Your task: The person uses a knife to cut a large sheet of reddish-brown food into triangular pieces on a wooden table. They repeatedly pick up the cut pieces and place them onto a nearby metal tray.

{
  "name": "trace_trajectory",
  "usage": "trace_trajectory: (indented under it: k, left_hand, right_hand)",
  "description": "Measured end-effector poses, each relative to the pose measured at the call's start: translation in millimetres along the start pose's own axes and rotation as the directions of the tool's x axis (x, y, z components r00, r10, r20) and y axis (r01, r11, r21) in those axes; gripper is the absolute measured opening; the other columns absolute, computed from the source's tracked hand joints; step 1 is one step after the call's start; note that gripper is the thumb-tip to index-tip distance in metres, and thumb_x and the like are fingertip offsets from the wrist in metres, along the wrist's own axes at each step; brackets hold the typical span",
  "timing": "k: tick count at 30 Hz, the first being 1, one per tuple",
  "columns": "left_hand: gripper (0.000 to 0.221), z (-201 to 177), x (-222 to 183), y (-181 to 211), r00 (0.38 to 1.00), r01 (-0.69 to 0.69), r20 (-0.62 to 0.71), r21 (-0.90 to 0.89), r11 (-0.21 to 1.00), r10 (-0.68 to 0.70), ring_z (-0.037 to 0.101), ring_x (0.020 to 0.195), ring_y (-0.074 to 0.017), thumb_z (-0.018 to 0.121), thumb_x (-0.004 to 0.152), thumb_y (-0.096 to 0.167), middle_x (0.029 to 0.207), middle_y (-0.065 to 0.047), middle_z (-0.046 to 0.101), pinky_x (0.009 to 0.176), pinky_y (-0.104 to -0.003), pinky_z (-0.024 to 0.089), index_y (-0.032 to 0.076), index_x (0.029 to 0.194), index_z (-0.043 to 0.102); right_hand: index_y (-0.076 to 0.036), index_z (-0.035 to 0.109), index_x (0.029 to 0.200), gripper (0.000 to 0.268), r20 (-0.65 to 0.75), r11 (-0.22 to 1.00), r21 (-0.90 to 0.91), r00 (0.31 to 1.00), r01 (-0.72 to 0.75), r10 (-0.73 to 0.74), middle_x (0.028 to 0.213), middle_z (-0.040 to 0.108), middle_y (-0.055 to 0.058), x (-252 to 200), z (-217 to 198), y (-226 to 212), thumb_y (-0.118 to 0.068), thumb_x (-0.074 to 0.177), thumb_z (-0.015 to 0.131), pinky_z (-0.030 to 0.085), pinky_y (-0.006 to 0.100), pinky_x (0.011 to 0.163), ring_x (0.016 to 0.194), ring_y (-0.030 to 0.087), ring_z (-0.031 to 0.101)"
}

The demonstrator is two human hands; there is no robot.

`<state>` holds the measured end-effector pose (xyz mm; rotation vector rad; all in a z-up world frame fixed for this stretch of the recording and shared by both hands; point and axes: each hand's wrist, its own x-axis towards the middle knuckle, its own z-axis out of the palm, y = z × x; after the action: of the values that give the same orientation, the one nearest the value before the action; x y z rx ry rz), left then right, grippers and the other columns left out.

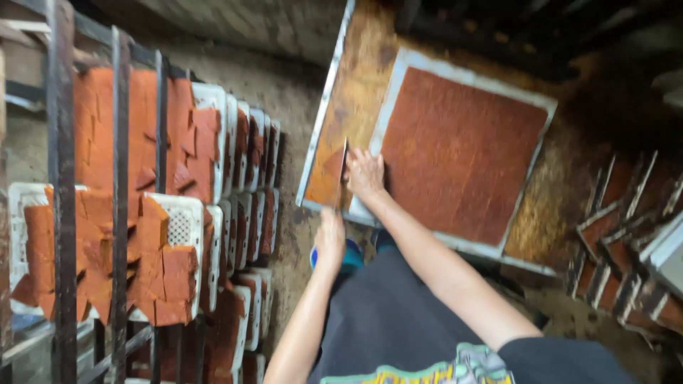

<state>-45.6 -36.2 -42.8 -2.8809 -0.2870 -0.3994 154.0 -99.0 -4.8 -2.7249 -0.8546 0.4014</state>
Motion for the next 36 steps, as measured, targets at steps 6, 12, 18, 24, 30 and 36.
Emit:
trace_trajectory:
  k: [6,12,18,24,30,36]
  left_hand:
    - [0.04,23.2,34.5,20.3,0.793,0.458,0.507,-0.131,0.879,-0.337,0.074,0.059,-0.0278,0.05,0.1,0.044,0.065,-0.006,0.07,0.047,-0.044,0.059,0.006,0.11,0.052]
    - [0.051,-22.6,-54.2,-8.0,0.57,0.542,0.783,-0.132,0.83,-0.248,0.076,0.077,-0.0374,0.04,0.105,0.044,0.084,-0.018,0.074,0.064,-0.053,0.062,0.0,0.132,0.04]
    - [0.059,-3.2,-19.1,-2.9,0.515,0.624,0.82,-0.158,0.765,-0.251,0.076,0.082,-0.0407,0.037,0.107,0.051,0.085,-0.021,0.074,0.069,-0.056,0.061,0.0,0.136,0.04]
    - [0.063,-69.5,-70.4,-28.2,0.514,0.626,0.829,-0.188,0.757,-0.22,0.075,0.085,-0.0461,0.031,0.107,0.051,0.085,-0.028,0.073,0.072,-0.059,0.06,-0.004,0.134,0.046]
    - [0.043,-65.2,-53.0,-38.1,0.675,0.685,0.625,-0.332,0.648,-0.393,0.072,0.071,-0.0494,0.041,0.105,0.044,0.069,-0.03,0.067,0.063,-0.062,0.056,0.003,0.119,0.047]
    - [0.031,-76.2,-31.8,-65.3,0.59,0.806,0.616,-0.404,0.433,-0.522,0.07,0.074,-0.0502,0.045,0.105,0.043,0.072,-0.028,0.069,0.065,-0.062,0.055,0.012,0.107,0.049]
  right_hand:
    - [-0.01,0.067,0.13,0.052,0.011,0.998,0.054,1.0,0.028,-0.029,0.127,0.056,0.009,-4.5,-11.8,0.4,-0.028,0.083,0.079,0.044,0.054,0.096,0.113,0.033,0.056]
    - [-0.01,0.067,0.131,0.054,0.036,0.999,0.033,0.999,0.016,-0.017,0.119,0.056,0.005,0.0,-8.9,0.8,-0.033,0.084,0.079,0.041,0.051,0.097,0.109,0.029,0.057]
    - [-0.009,0.068,0.131,0.053,0.025,0.998,0.056,0.999,0.029,-0.031,0.117,0.057,0.007,0.1,-12.5,2.6,-0.03,0.084,0.08,0.042,0.053,0.096,0.109,0.031,0.057]
    - [-0.016,0.076,0.11,0.053,-0.073,0.993,0.01,0.991,0.114,-0.113,0.11,0.061,0.006,29.6,45.8,33.3,-0.047,0.069,0.088,0.046,0.049,0.089,0.107,0.03,0.059]
    - [-0.03,0.051,0.147,0.098,0.198,0.831,-0.039,0.819,0.555,-0.538,0.153,0.047,0.01,33.9,-21.4,21.9,-0.02,0.06,0.095,0.051,0.058,0.104,0.138,0.043,0.045]
    - [-0.016,0.052,0.132,0.072,0.1,0.657,-0.288,0.704,0.697,-0.703,0.119,0.056,0.009,38.9,-18.9,27.3,-0.021,0.069,0.086,0.051,0.047,0.082,0.104,0.031,0.06]
